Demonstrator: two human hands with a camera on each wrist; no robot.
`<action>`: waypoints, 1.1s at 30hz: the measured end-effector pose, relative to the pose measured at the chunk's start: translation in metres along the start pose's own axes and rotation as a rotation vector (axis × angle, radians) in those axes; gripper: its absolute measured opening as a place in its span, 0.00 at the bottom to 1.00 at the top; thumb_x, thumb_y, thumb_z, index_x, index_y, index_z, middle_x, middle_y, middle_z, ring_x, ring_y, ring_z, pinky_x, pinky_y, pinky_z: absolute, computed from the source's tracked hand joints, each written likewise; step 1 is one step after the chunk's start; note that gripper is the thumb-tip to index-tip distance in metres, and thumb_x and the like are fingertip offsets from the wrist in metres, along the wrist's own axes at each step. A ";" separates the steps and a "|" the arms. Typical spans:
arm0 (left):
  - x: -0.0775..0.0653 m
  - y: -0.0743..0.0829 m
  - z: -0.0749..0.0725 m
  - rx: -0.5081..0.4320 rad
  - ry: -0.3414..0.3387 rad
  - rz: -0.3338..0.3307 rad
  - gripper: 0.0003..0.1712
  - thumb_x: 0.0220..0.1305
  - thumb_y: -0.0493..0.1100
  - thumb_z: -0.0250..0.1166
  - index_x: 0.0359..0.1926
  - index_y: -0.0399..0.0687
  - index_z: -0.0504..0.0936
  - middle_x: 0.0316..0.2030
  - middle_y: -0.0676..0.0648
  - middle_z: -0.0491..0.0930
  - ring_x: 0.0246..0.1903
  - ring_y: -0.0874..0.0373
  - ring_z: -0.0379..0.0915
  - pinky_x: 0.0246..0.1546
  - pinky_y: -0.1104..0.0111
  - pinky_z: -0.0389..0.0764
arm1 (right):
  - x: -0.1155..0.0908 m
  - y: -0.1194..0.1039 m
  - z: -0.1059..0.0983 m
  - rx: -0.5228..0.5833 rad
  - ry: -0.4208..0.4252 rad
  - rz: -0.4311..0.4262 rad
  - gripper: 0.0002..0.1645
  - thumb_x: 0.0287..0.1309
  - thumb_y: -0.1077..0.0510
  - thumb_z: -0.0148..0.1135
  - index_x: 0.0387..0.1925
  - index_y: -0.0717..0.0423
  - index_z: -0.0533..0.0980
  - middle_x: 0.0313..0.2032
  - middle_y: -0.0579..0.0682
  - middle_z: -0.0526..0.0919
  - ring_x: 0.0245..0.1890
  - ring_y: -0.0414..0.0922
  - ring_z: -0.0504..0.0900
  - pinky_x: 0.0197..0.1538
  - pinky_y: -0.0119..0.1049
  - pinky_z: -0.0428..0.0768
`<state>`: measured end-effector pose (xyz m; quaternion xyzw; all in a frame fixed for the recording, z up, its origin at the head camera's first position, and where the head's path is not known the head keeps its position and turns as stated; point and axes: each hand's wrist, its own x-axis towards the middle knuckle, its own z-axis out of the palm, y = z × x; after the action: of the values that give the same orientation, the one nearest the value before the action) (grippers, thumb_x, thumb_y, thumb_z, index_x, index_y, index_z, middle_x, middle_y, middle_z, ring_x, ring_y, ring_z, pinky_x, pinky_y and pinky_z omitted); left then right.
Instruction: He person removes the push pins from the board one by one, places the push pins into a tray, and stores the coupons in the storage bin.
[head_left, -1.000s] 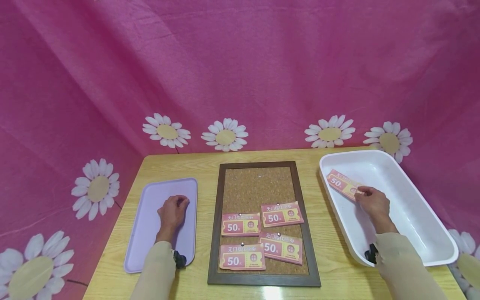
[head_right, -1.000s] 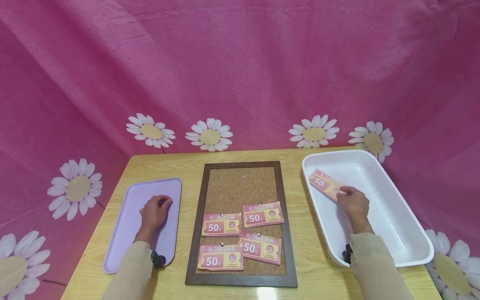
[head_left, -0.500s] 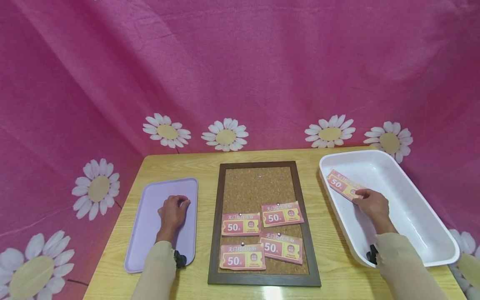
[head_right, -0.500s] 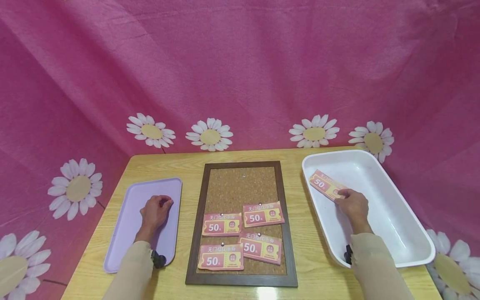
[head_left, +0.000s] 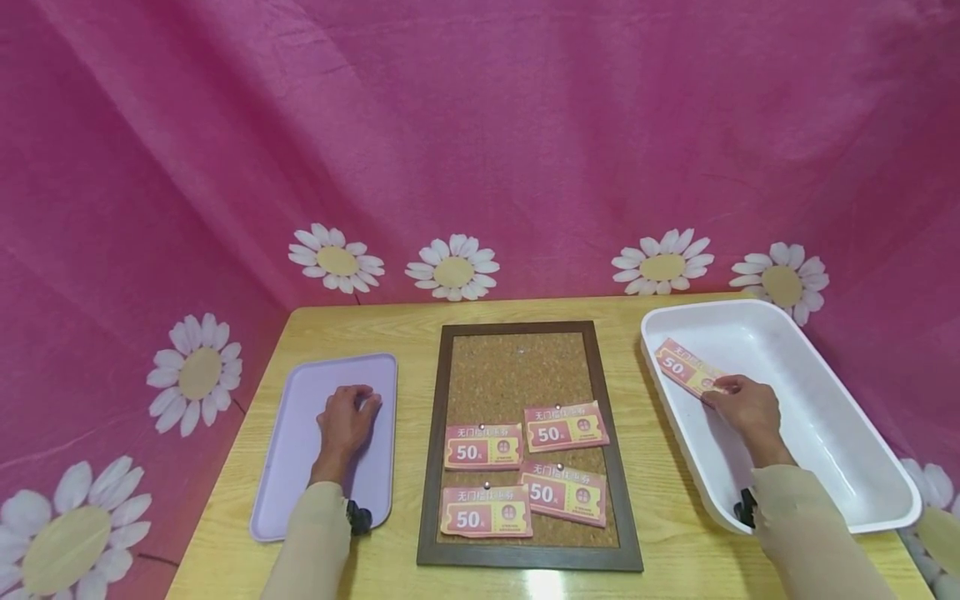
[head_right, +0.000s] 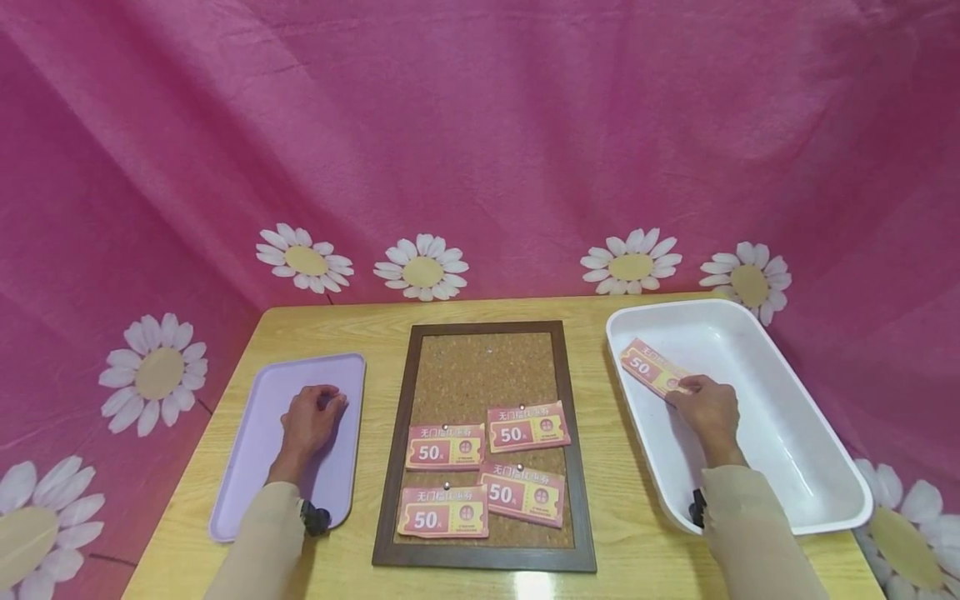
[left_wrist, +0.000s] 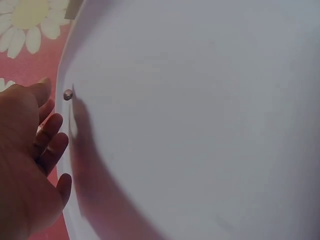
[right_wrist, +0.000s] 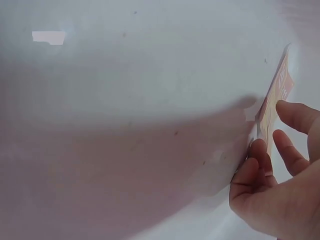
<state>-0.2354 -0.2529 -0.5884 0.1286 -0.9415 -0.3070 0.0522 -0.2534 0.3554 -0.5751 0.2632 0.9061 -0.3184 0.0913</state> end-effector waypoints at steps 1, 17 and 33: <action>0.000 0.001 -0.001 -0.003 0.006 0.006 0.21 0.66 0.52 0.59 0.53 0.44 0.79 0.54 0.39 0.76 0.58 0.42 0.68 0.61 0.42 0.56 | -0.001 -0.001 -0.001 0.003 -0.002 0.000 0.34 0.59 0.46 0.59 0.61 0.63 0.69 0.54 0.67 0.73 0.48 0.59 0.70 0.46 0.48 0.67; 0.003 0.022 -0.011 -0.024 0.031 0.077 0.23 0.66 0.53 0.60 0.55 0.45 0.77 0.55 0.39 0.74 0.56 0.42 0.67 0.56 0.44 0.59 | -0.010 -0.014 -0.010 -0.012 0.070 -0.120 0.37 0.64 0.43 0.52 0.64 0.65 0.65 0.52 0.69 0.74 0.46 0.61 0.73 0.45 0.50 0.70; -0.002 0.040 -0.006 -0.041 0.030 0.130 0.24 0.64 0.54 0.62 0.55 0.47 0.78 0.55 0.40 0.74 0.54 0.44 0.69 0.54 0.44 0.60 | -0.021 -0.039 -0.010 -0.030 0.147 -0.182 0.31 0.63 0.45 0.52 0.61 0.61 0.70 0.45 0.65 0.74 0.41 0.59 0.72 0.38 0.47 0.67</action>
<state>-0.2408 -0.2249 -0.5596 0.0707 -0.9405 -0.3203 0.0888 -0.2564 0.3272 -0.5392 0.2010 0.9352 -0.2916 -0.0008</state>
